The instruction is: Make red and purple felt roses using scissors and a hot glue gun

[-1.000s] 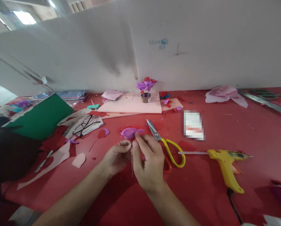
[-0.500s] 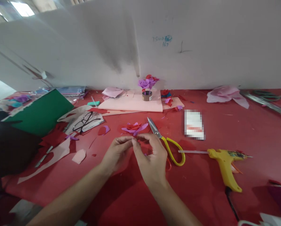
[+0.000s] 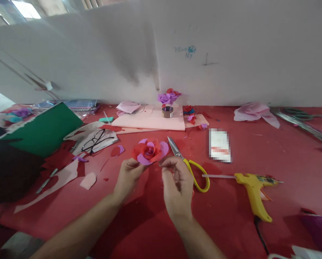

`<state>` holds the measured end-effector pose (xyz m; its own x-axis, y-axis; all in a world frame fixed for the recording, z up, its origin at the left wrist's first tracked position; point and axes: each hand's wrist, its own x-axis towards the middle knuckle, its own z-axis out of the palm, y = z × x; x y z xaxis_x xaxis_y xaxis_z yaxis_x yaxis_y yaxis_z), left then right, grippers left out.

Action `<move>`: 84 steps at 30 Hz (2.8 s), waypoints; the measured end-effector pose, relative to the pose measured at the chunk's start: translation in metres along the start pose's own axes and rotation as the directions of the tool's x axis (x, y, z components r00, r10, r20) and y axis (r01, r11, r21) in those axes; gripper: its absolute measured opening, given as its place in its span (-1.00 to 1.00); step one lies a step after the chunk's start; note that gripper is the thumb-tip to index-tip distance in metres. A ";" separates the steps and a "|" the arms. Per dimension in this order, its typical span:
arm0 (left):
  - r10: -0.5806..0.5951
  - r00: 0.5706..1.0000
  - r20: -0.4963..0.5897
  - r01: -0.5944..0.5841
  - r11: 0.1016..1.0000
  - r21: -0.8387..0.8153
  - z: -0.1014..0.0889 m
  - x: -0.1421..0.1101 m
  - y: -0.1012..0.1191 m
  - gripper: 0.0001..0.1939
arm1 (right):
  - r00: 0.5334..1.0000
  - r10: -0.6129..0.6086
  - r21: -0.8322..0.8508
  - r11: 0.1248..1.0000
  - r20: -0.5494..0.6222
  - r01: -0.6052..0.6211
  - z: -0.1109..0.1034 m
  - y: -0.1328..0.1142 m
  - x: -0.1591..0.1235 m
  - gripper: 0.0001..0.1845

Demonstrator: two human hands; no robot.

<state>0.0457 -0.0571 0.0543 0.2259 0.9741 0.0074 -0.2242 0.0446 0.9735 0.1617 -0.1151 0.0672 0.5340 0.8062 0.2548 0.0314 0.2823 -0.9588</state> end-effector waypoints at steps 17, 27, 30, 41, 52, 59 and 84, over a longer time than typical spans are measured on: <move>0.458 0.883 0.104 -0.451 0.763 0.464 -0.021 0.016 -0.012 -0.77 | 0.960 0.265 0.227 0.944 -0.093 -0.238 -0.004 -0.003 0.013 -0.84; 0.551 0.830 0.087 -0.505 0.675 0.539 -0.022 0.019 -0.012 -0.74 | 0.958 0.288 0.076 0.955 -0.007 -0.286 -0.002 -0.001 0.011 -0.81; 0.608 0.786 0.116 -0.552 0.603 0.576 -0.023 0.020 -0.015 -0.74 | 0.956 0.285 0.100 0.956 -0.072 -0.277 -0.002 -0.002 0.011 -0.82; 0.610 0.779 0.145 -0.560 0.573 0.599 -0.026 0.023 -0.021 -0.83 | 0.941 0.317 0.130 0.944 -0.116 -0.302 -0.003 0.002 0.012 -0.81; 0.584 0.797 0.154 -0.549 0.595 0.587 -0.021 0.018 -0.021 -0.86 | 0.897 0.420 0.134 0.890 0.135 -0.437 0.000 0.004 0.011 -0.79; 0.605 0.791 0.087 -0.510 0.575 0.640 -0.022 0.020 -0.018 -0.85 | 0.906 0.410 0.142 0.895 0.109 -0.422 0.000 0.000 0.010 -0.69; 0.649 0.756 0.087 -0.577 0.598 0.557 -0.024 0.020 -0.024 -0.95 | 0.855 0.512 0.279 0.812 0.082 -0.513 0.000 -0.003 0.014 -0.71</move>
<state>0.0323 -0.0333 0.0259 0.1075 0.7462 0.6570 0.2635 -0.6586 0.7049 0.1690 -0.1046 0.0735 0.4037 0.8763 -0.2629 -0.4839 -0.0393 -0.8742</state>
